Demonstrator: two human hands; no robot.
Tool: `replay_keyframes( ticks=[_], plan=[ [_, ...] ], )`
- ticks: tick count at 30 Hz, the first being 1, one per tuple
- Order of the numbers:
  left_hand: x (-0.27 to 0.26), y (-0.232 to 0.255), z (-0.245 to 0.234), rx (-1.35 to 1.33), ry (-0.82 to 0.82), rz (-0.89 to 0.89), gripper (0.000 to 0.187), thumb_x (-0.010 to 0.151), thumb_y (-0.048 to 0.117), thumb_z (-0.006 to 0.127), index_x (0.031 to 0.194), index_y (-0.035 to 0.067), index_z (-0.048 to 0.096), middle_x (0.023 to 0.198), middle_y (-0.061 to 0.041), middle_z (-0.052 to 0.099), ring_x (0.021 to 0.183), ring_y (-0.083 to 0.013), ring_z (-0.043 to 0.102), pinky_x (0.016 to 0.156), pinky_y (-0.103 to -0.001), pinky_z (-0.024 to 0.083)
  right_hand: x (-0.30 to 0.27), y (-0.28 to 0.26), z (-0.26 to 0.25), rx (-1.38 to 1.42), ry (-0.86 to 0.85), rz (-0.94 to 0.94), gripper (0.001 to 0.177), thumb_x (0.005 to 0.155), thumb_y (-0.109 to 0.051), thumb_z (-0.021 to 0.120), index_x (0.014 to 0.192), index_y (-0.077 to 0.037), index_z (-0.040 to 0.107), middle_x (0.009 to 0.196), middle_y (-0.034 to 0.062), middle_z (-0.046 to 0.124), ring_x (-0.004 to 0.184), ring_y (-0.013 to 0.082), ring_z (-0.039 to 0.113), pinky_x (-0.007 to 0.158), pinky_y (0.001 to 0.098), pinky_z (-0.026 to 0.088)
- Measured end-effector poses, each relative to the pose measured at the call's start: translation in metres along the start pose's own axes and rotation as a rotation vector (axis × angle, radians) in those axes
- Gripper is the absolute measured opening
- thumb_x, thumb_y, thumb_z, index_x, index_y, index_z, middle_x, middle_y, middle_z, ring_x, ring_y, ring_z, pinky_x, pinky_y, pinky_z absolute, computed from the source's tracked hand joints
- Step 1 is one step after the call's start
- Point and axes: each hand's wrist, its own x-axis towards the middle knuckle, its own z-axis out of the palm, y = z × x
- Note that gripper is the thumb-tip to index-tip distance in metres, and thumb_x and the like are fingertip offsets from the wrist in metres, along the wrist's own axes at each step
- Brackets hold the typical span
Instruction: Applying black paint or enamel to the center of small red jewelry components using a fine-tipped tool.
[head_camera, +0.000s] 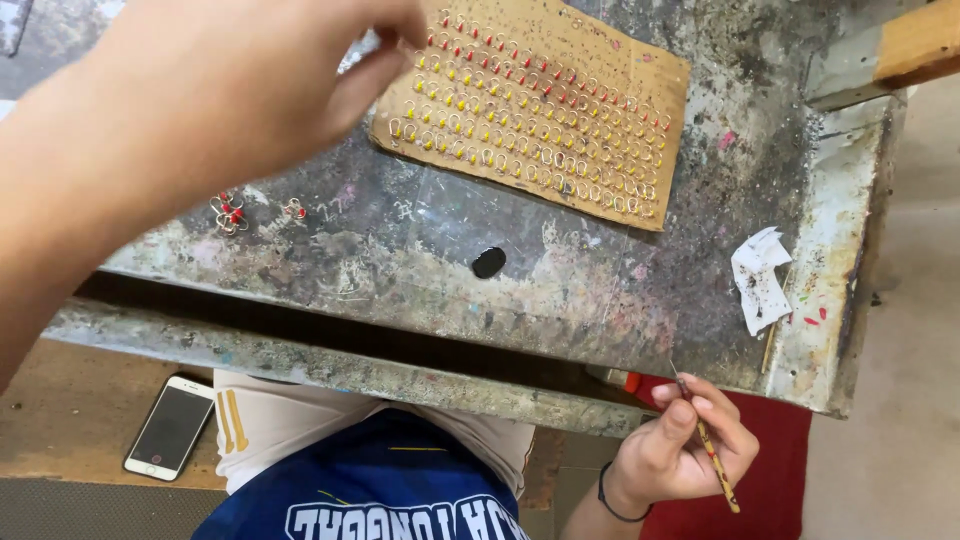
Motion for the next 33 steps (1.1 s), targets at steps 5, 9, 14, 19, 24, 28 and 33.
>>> replay_keyframes(
  ticks=[5, 9, 14, 19, 24, 28, 33],
  plan=[
    [-0.084, 0.018, -0.023, -0.053, -0.124, -0.003, 0.018, 0.097, 0.025, 0.070, 0.111, 0.015, 0.069, 0.098, -0.005, 0.066, 0.090, -0.0333, 0.064, 0.074, -0.048, 0.049, -0.005, 0.004, -0.003, 0.018, -0.013, 0.014, 0.027, 0.104, -0.023, 0.071, 0.108, -0.004, 0.053, 0.099, 0.0236, 0.062, 0.076, 0.0222, 0.064, 0.066, 0.0291, 0.060],
    [-0.107, 0.023, -0.016, -0.048, -0.068, -0.021, 0.023, 0.096, 0.019, 0.071, 0.118, 0.011, 0.068, 0.103, -0.006, 0.066, 0.088, -0.0320, 0.063, 0.072, -0.045, 0.046, -0.006, 0.003, -0.004, -0.013, -0.051, 0.011, 0.024, 0.105, -0.020, 0.070, 0.110, -0.003, 0.053, 0.098, 0.0226, 0.061, 0.078, 0.0222, 0.065, 0.069, 0.0304, 0.062],
    [-0.101, 0.029, -0.005, -0.005, -0.035, 0.002, 0.003, 0.098, 0.012, 0.067, 0.095, 0.013, 0.066, 0.089, -0.003, 0.061, 0.083, -0.0298, 0.061, 0.076, -0.042, 0.044, -0.005, -0.003, -0.001, -0.032, -0.039, 0.018, 0.026, 0.106, -0.021, 0.070, 0.111, -0.001, 0.053, 0.099, 0.0211, 0.061, 0.080, 0.0219, 0.066, 0.069, 0.0304, 0.062],
    [-0.093, 0.043, 0.005, -0.126, 0.029, 0.095, 0.007, 0.100, 0.010, 0.066, 0.092, 0.011, 0.067, 0.083, -0.004, 0.061, 0.078, -0.0287, 0.059, 0.073, -0.042, 0.043, -0.004, -0.002, -0.001, -0.038, -0.039, 0.008, 0.025, 0.106, -0.021, 0.069, 0.111, -0.001, 0.054, 0.098, 0.0187, 0.061, 0.081, 0.0214, 0.067, 0.068, 0.0294, 0.063],
    [-0.087, 0.051, 0.007, -0.189, 0.120, 0.130, 0.004, 0.103, 0.006, 0.061, 0.101, 0.008, 0.063, 0.102, -0.008, 0.066, 0.083, -0.0292, 0.061, 0.076, -0.041, 0.045, -0.003, 0.000, -0.001, -0.022, -0.030, 0.003, 0.026, 0.106, -0.022, 0.069, 0.111, -0.002, 0.053, 0.097, 0.0182, 0.060, 0.079, 0.0216, 0.066, 0.066, 0.0297, 0.061],
    [-0.091, 0.055, 0.002, -0.233, 0.114, 0.104, 0.006, 0.105, 0.003, 0.059, 0.102, 0.007, 0.063, 0.087, -0.006, 0.065, 0.083, -0.0305, 0.066, 0.079, -0.040, 0.053, -0.005, -0.004, -0.001, 0.001, -0.003, 0.052, 0.026, 0.103, -0.023, 0.074, 0.108, -0.003, 0.058, 0.097, 0.0158, 0.061, 0.077, 0.0180, 0.065, 0.068, 0.0265, 0.062],
    [-0.107, 0.087, 0.005, -0.875, 0.169, -0.118, 0.024, 0.095, 0.004, 0.066, 0.119, 0.002, 0.067, 0.099, -0.010, 0.075, 0.086, -0.0207, 0.073, 0.085, -0.033, 0.056, 0.013, -0.058, 0.045, 0.127, -0.228, -0.060, 0.007, 0.093, -0.007, 0.069, 0.095, -0.003, 0.063, 0.080, 0.0132, 0.068, 0.069, 0.0194, 0.070, 0.066, 0.0268, 0.061]
  ],
)
